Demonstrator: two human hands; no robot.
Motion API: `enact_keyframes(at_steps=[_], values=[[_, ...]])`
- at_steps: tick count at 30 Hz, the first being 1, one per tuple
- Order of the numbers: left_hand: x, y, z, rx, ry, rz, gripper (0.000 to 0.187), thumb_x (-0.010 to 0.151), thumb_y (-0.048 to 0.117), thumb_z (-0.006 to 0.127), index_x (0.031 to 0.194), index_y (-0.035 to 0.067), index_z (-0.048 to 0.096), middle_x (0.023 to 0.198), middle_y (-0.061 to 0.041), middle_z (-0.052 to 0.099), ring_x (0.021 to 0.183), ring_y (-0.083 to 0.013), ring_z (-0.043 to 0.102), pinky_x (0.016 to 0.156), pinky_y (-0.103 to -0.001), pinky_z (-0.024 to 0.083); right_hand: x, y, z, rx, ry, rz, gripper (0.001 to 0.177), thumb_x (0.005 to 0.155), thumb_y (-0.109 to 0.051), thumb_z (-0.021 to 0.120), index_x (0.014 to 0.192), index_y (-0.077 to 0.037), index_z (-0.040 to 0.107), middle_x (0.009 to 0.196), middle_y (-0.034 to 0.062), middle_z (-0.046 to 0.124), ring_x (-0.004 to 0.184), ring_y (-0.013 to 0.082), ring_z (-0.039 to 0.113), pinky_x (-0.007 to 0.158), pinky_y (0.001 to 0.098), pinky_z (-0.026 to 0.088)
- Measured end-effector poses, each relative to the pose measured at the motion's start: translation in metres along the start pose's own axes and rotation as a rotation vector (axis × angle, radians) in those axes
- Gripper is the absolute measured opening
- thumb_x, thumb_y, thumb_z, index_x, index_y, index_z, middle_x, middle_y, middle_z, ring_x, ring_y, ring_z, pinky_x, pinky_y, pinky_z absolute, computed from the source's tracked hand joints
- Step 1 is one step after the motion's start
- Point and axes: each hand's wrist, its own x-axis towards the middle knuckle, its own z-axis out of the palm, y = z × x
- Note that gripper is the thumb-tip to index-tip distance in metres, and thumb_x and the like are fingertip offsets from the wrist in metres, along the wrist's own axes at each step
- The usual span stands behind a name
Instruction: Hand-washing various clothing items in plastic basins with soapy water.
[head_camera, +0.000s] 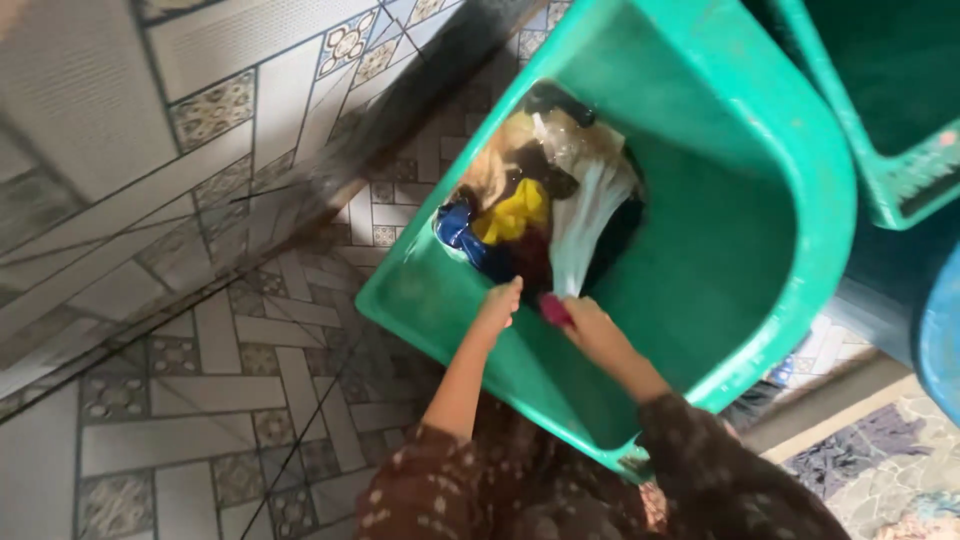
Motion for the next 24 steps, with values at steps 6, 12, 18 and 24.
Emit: enact_keyframes(at_steps=[6, 12, 18, 24], values=[[-0.058, 0.041, 0.055, -0.805, -0.436, -0.184, 0.075, 0.093, 0.059, 0.065, 0.139, 0.000, 0.056, 0.124, -0.015, 0.071, 0.109, -0.0315, 0.069, 0.095, -0.048, 0.055, -0.079, -0.136, -0.084, 0.197, 0.043, 0.168, 0.049, 0.085, -0.012, 0.073, 0.128, -0.005, 0.051, 0.115, 0.0194, 0.066, 0.104, 0.0392, 0.067, 0.085, 0.0461, 0.053], [-0.051, 0.044, 0.064, -0.468, -0.310, 0.265, 0.067, 0.078, 0.016, 0.073, 0.137, -0.004, 0.051, 0.117, -0.018, 0.066, 0.104, -0.0356, 0.067, 0.092, -0.055, 0.056, -0.125, -0.149, -0.123, 0.234, 0.291, -0.251, 0.038, 0.094, -0.008, 0.069, 0.130, -0.013, 0.058, 0.118, 0.0155, 0.070, 0.111, 0.0361, 0.071, 0.095, 0.0435, 0.055], [-0.177, 0.136, 0.100, -0.921, -0.718, -0.062, 0.051, 0.097, 0.034, 0.061, 0.130, -0.004, 0.058, 0.121, -0.020, 0.070, 0.110, -0.0328, 0.069, 0.102, -0.049, 0.055, -0.066, -0.119, -0.142, 1.104, 0.804, -0.165, 0.049, 0.101, -0.020, 0.070, 0.141, -0.007, 0.044, 0.139, 0.0087, 0.057, 0.128, 0.0204, 0.058, 0.115, 0.0369, 0.047], [-0.163, 0.108, 0.149, -0.832, -0.694, 0.220, 0.038, 0.103, 0.028, 0.053, 0.127, 0.000, 0.062, 0.119, -0.014, 0.070, 0.108, -0.0239, 0.069, 0.100, -0.039, 0.054, -0.029, -0.056, -0.084, 1.526, 0.864, -0.240, 0.057, 0.102, -0.038, 0.066, 0.146, -0.005, 0.049, 0.136, 0.0062, 0.057, 0.124, 0.0203, 0.056, 0.110, 0.0354, 0.046]])
